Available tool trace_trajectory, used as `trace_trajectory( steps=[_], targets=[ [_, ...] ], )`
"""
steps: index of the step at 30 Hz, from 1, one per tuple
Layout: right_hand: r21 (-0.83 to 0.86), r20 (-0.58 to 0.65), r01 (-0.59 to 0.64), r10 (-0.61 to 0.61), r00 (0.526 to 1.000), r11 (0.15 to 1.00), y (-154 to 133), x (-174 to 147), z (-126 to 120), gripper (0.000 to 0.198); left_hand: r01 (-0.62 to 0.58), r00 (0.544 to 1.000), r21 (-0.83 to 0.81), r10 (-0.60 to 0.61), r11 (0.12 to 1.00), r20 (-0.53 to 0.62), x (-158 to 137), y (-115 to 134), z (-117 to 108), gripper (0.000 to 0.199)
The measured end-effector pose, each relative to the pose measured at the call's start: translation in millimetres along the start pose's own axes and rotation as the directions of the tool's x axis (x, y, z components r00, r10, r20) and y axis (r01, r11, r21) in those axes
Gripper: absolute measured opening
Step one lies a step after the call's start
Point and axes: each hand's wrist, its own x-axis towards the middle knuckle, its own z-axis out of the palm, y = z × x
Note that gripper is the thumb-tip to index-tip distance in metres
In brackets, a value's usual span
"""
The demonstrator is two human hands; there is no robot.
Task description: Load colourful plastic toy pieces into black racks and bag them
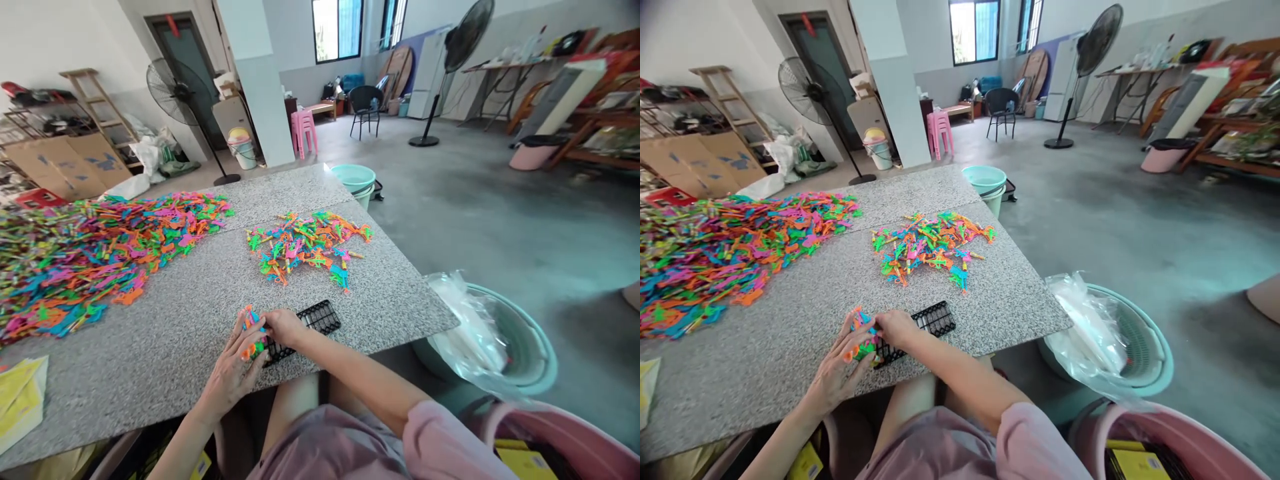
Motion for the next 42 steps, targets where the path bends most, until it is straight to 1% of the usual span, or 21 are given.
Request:
trace_trajectory(
  steps=[1,3,4,5,6,7,8,11,12,14,16,17,19,21,22,24,26,28,33,37,42],
  targets=[
    [-0.003,-0.012,0.033,-0.033,0.999,0.999,9.3,-5.0,-8.5,0.029,0.003,1.0,-0.011,-0.003,1.0,0.0,-0.5,-0.2,1.3,0.04],
    [-0.067,-0.112,0.046,-0.053,0.992,0.997,38.6,-18.3,-36.7,0.047,0.015,1.0,-0.034,-0.016,0.999,-0.011,-1.2,-0.8,3.2,0.035],
    [-0.131,-0.191,-0.034,0.008,0.982,0.991,57.4,-25.7,-54.8,0.051,0.018,1.0,-0.043,-0.018,0.999,-0.019,-1.3,-1.0,3.7,0.032],
    [-0.209,-0.273,-0.169,0.109,0.956,0.963,77.2,-32.9,-73.8,0.047,0.013,1.0,-0.051,-0.014,0.999,-0.025,-1.1,-1.1,4.0,0.03],
    [-0.292,-0.319,-0.289,0.192,0.928,0.912,96.6,-39.3,-92.4,0.042,0.006,1.0,-0.056,-0.008,0.998,-0.024,-0.7,-1.1,3.9,0.029],
    [-0.371,-0.307,-0.316,0.206,0.929,0.873,114.1,-44.4,-109.2,0.037,0.0,1.0,-0.059,-0.001,0.998,-0.018,-0.2,-0.9,3.3,0.028],
    [-0.427,-0.267,-0.295,0.193,0.944,0.855,128.8,-48.0,-123.0,0.032,-0.005,1.0,-0.06,0.004,0.998,-0.012,0.2,-0.7,2.4,0.027],
    [-0.485,-0.113,-0.136,0.092,0.989,0.864,148.6,-51.4,-140.3,0.027,0.012,1.0,-0.052,-0.011,0.999,0.009,-0.2,-0.5,-1.3,0.027],
    [-0.458,-0.103,-0.098,0.057,0.993,0.884,146.4,-51.1,-136.7,0.027,0.025,1.0,-0.046,-0.025,0.999,0.019,-1.0,-0.5,-2.2,0.027],
    [-0.323,-0.17,-0.074,0.019,0.985,0.944,129.6,-50.9,-115.7,0.02,0.055,0.998,-0.039,-0.054,0.998,0.038,-2.7,-0.5,-2.8,0.027],
    [-0.046,-0.253,-0.069,0.055,0.966,0.997,99.0,-52.9,-79.7,0.012,0.081,0.995,-0.048,-0.078,0.996,0.058,-3.4,-0.1,-1.8,0.026],
    [0.121,-0.258,-0.071,0.1,0.961,0.99,80.5,-54.8,-58.7,0.01,0.091,0.994,-0.059,-0.087,0.994,0.065,-3.2,0.2,-1.1,0.026],
    [0.413,-0.168,-0.076,0.158,0.973,0.908,42.9,-58.5,-18.0,0.007,0.108,0.992,-0.081,-0.102,0.991,0.075,-2.4,1.0,-0.2,0.03],
    [0.524,-0.089,-0.108,0.18,0.98,0.845,12.5,-59.6,12.3,0.006,0.117,0.991,-0.093,-0.11,0.989,0.081,-1.9,2.0,-0.7,0.035],
    [0.518,-0.075,-0.123,0.189,0.979,0.847,2.1,-58.9,21.3,0.006,0.118,0.99,-0.095,-0.11,0.988,0.083,-2.1,2.3,-1.3,0.037],
    [0.414,-0.092,-0.15,0.205,0.974,0.898,-8.9,-56.3,27.5,0.006,0.12,0.99,-0.094,-0.112,0.988,0.087,-3.2,2.8,-2.4,0.04],
    [0.277,-0.125,-0.173,0.214,0.969,0.945,-10.5,-54.3,22.5,0.005,0.124,0.99,-0.096,-0.117,0.988,0.078,-4.5,2.7,-2.5,0.042],
    [0.205,-0.122,-0.192,0.22,0.968,0.96,-8.1,-54.0,14.2,0.005,0.121,0.992,-0.108,-0.116,0.987,0.048,-5.5,2.3,-1.2,0.044],
    [0.046,-0.043,-0.174,0.176,0.984,0.984,-10.2,-54.5,6.1,0.008,0.108,0.994,-0.136,-0.106,0.985,0.021,-4.4,3.2,2.1,0.044],
    [-0.116,0.025,-0.169,0.173,0.985,0.979,-23.2,-48.5,1.7,0.014,0.135,0.99,-0.135,-0.131,0.982,0.043,-0.2,5.0,0.1,0.055],
    [-0.139,0.133,-0.193,0.211,0.968,0.971,-27.7,-37.9,-11.8,0.014,0.109,0.994,-0.135,-0.104,0.985,0.041,4.2,4.5,-1.7,0.058]
  ],
)
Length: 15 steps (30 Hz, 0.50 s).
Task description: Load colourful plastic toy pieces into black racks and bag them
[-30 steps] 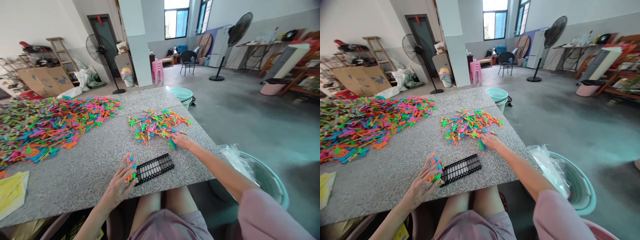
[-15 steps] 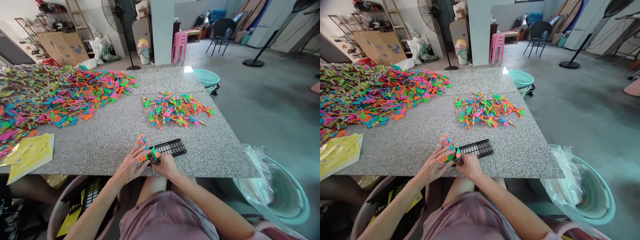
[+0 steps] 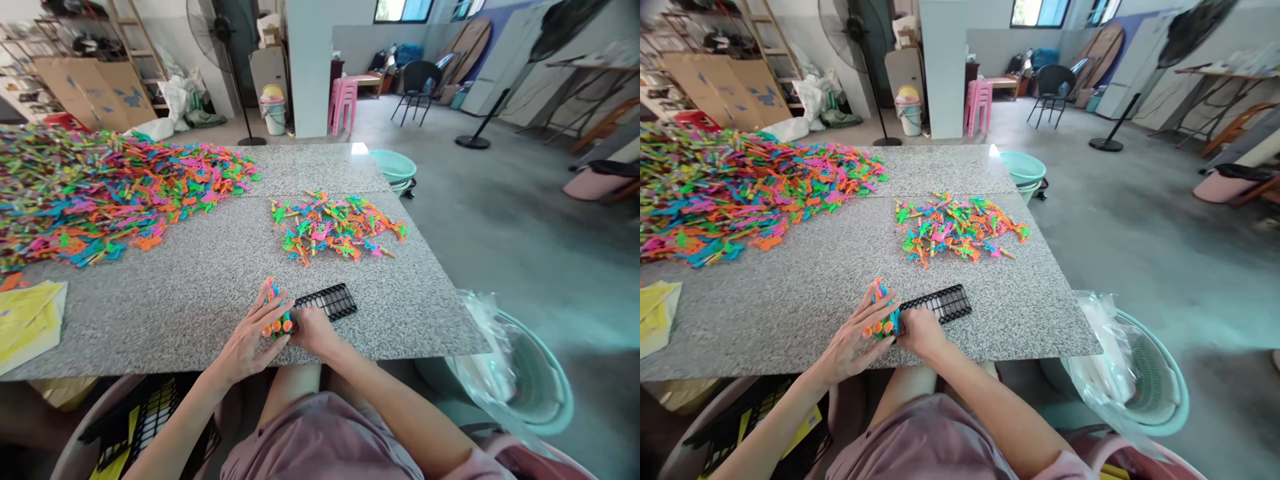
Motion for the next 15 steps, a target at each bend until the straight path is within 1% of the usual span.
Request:
trace_trajectory(
  steps=[3,5,7,9,10,11,12,13,14,15],
  targets=[
    [0.0,0.004,0.001,-0.001,1.0,1.0,-4.0,1.5,0.8,0.018,0.007,1.0,0.037,-0.006,0.999,-0.03,0.9,-2.7,4.3,0.059],
    [-0.042,-0.007,-0.004,0.004,1.0,0.999,-8.2,1.8,5.1,0.022,-0.009,0.996,0.06,0.015,0.998,-0.086,2.1,-5.0,8.9,0.057],
    [-0.052,0.011,0.033,-0.033,0.999,0.998,-5.5,1.9,5.6,0.024,-0.044,0.986,0.086,0.056,0.995,-0.155,3.6,-7.2,12.9,0.049],
    [0.001,0.003,0.127,-0.127,0.992,0.992,13.3,1.6,-5.0,0.026,-0.067,0.975,0.121,0.09,0.99,-0.202,4.1,-9.1,15.0,0.043],
    [0.018,-0.041,0.137,-0.136,0.99,0.99,30.1,1.7,-15.7,0.028,-0.069,0.974,0.14,0.097,0.988,-0.207,3.7,-9.9,15.2,0.041],
    [0.028,-0.108,0.124,-0.12,0.987,0.992,51.2,2.0,-29.9,0.031,-0.067,0.975,0.156,0.098,0.985,-0.2,2.9,-10.5,15.2,0.04],
    [-0.007,-0.223,-0.009,0.007,0.975,1.0,75.4,2.8,-46.8,0.033,-0.061,0.978,0.168,0.093,0.984,-0.187,1.8,-11.0,14.9,0.039],
    [-0.047,-0.345,-0.248,0.217,0.913,0.968,100.9,4.2,-65.0,0.035,-0.056,0.982,0.175,0.086,0.983,-0.169,0.6,-11.4,14.6,0.038],
    [-0.074,-0.432,-0.472,0.398,0.809,0.879,125.7,6.1,-82.9,0.039,-0.052,0.986,0.176,0.079,0.983,-0.148,-0.5,-11.6,14.3,0.037],
    [-0.075,-0.468,-0.559,0.466,0.751,0.826,148.1,8.2,-98.9,0.044,-0.049,0.988,0.171,0.073,0.984,-0.134,-1.3,-11.7,14.3,0.035]
  ],
)
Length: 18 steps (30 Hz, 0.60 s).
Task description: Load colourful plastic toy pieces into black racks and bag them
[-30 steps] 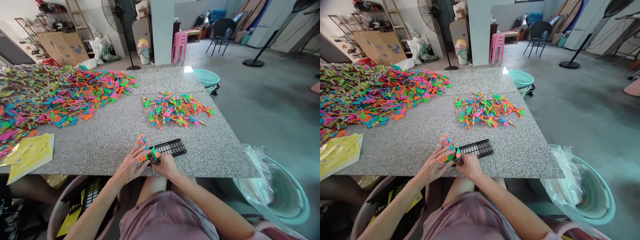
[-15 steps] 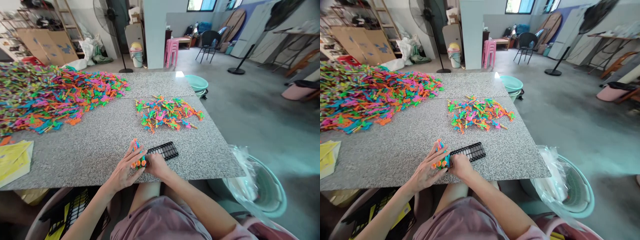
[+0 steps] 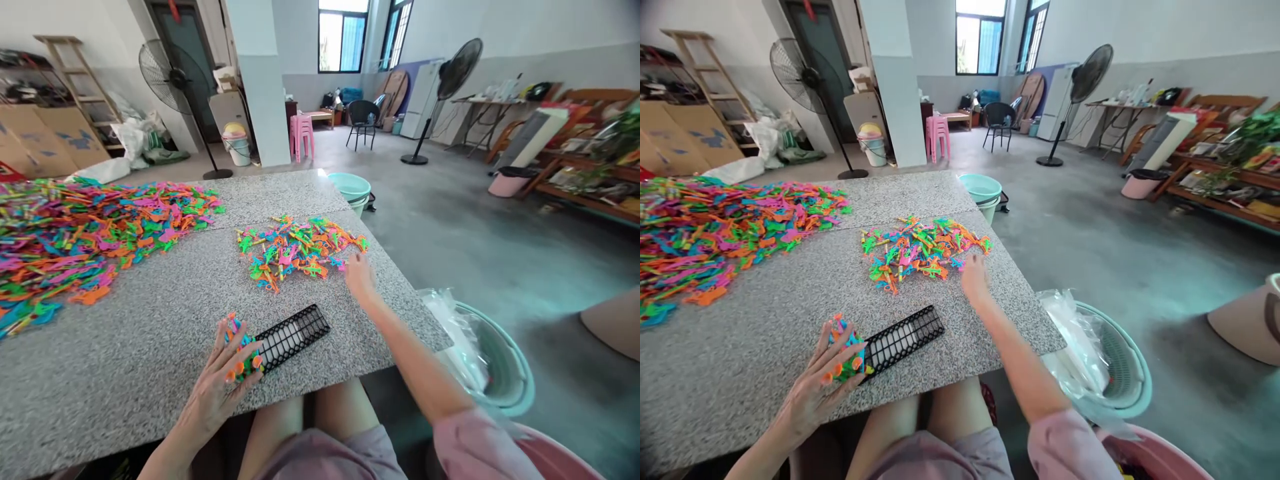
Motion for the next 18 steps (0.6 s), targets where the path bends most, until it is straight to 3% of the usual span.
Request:
trace_trajectory(
  steps=[2,4,7,9,11,14,16,18],
  targets=[
    [-0.045,0.013,-0.028,0.029,0.999,0.999,27.7,28.1,-7.5,0.044,0.0,1.0,-0.022,0.0,1.0,0.001,-0.7,-0.2,0.5,0.032],
    [-0.051,0.066,0.038,-0.035,0.997,0.998,43.9,37.1,-7.1,0.037,-0.006,1.0,-0.04,0.005,0.999,-0.024,-0.7,-0.3,1.1,0.026],
    [-0.054,0.112,0.09,-0.083,0.99,0.994,54.8,19.5,5.0,0.028,0.011,1.0,-0.043,-0.012,0.999,-0.02,-0.7,0.9,0.1,0.024],
    [0.057,0.126,0.096,-0.103,0.987,0.994,52.6,-3.1,17.2,0.022,0.023,1.0,-0.048,-0.022,0.999,0.01,-0.8,2.4,-2.0,0.024],
    [0.307,0.175,0.1,-0.159,0.972,0.947,36.7,-27.4,31.0,0.016,0.024,0.999,-0.061,-0.022,0.998,0.041,-0.4,3.5,-4.0,0.023],
    [0.658,0.224,0.098,-0.318,0.921,0.747,-16.0,-59.8,51.8,0.013,0.038,0.996,-0.078,-0.031,0.996,0.078,0.9,4.3,-5.7,0.022],
    [0.759,0.177,0.138,-0.406,0.896,0.636,-60.3,-72.6,62.8,0.013,0.043,0.996,-0.08,-0.036,0.996,0.087,1.6,5.3,-6.5,0.022],
    [0.782,0.125,0.223,-0.497,0.858,0.582,-98.3,-74.8,70.2,0.012,0.042,0.995,-0.075,-0.035,0.996,0.096,2.0,6.9,-7.7,0.022]
  ],
)
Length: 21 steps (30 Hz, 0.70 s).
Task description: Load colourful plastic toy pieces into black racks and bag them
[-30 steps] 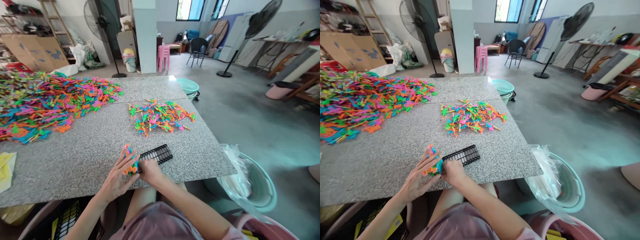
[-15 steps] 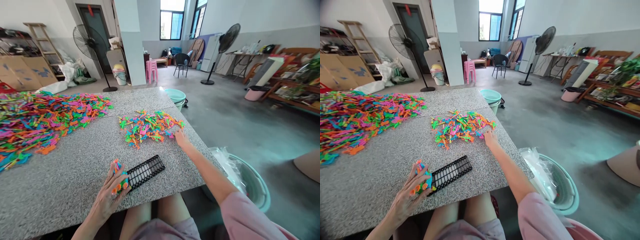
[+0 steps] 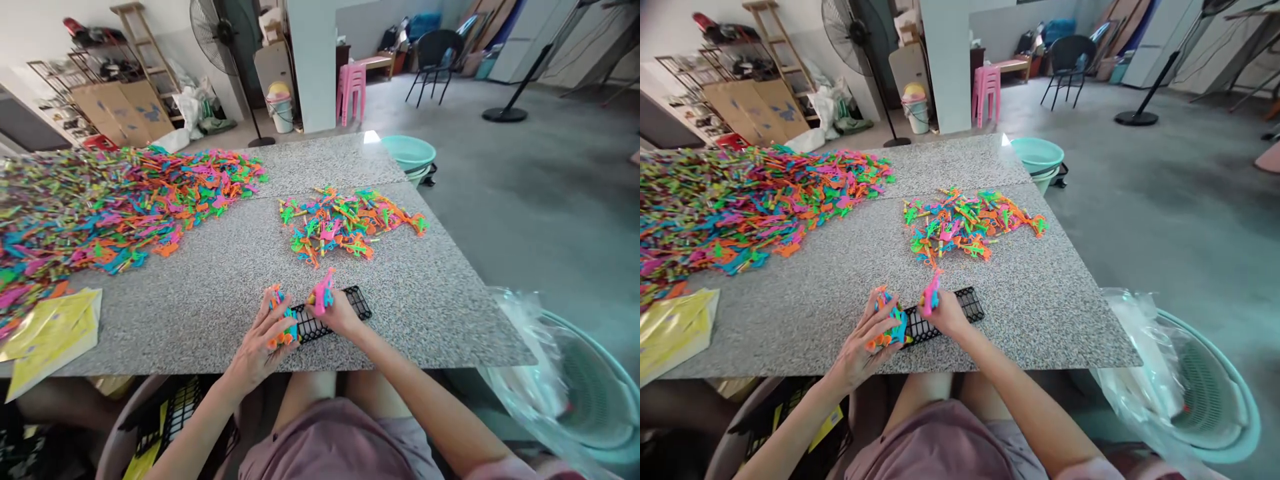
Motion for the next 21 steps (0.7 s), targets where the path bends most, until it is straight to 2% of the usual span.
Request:
trace_trajectory(
  steps=[2,4,8,11,14,16,18,20,21],
  targets=[
    [-0.089,0.078,0.105,-0.098,0.992,0.99,-9.5,17.1,15.4,0.012,-0.004,1.0,0.006,0.004,1.0,0.013,-0.5,1.5,-0.8,0.023],
    [-0.223,0.164,0.2,-0.165,0.973,0.954,-12.8,28.5,19.5,0.014,-0.004,1.0,0.003,0.004,1.0,0.019,-1.8,2.4,-0.3,0.024],
    [-0.401,0.271,0.306,-0.208,0.94,0.864,-19.1,35.9,16.8,0.015,-0.011,1.0,-0.016,0.011,1.0,-0.021,-3.3,1.3,4.1,0.026],
    [-0.425,0.366,0.348,-0.193,0.911,0.835,-27.3,36.9,17.0,0.015,-0.035,0.999,-0.002,0.035,0.999,-0.02,-0.3,-1.1,3.4,0.03],
    [-0.339,0.399,0.355,-0.209,0.893,0.871,-25.7,39.8,13.5,0.014,-0.07,0.997,0.023,0.069,0.997,0.032,2.5,-2.3,-3.2,0.032],
    [-0.277,0.323,0.298,-0.204,0.924,0.914,-18.7,47.3,5.6,0.02,-0.064,0.997,0.046,0.063,0.997,0.035,1.6,-2.1,-6.7,0.031],
    [-0.322,0.108,0.143,-0.113,0.988,0.936,-12.8,60.1,-4.6,0.023,-0.049,0.999,0.065,0.048,0.997,0.008,-1.2,-1.9,-6.8,0.03],
    [-0.451,-0.121,-0.051,-0.005,0.993,0.891,-12.2,73.6,-11.5,0.025,-0.048,0.999,0.066,0.049,0.997,-0.016,-4.8,-2.7,-5.0,0.029],
    [-0.517,-0.178,-0.115,0.025,0.984,0.848,-14.2,78.1,-12.1,0.024,-0.047,0.999,0.061,0.048,0.997,-0.018,-6.6,-3.9,-4.1,0.029]
  ],
)
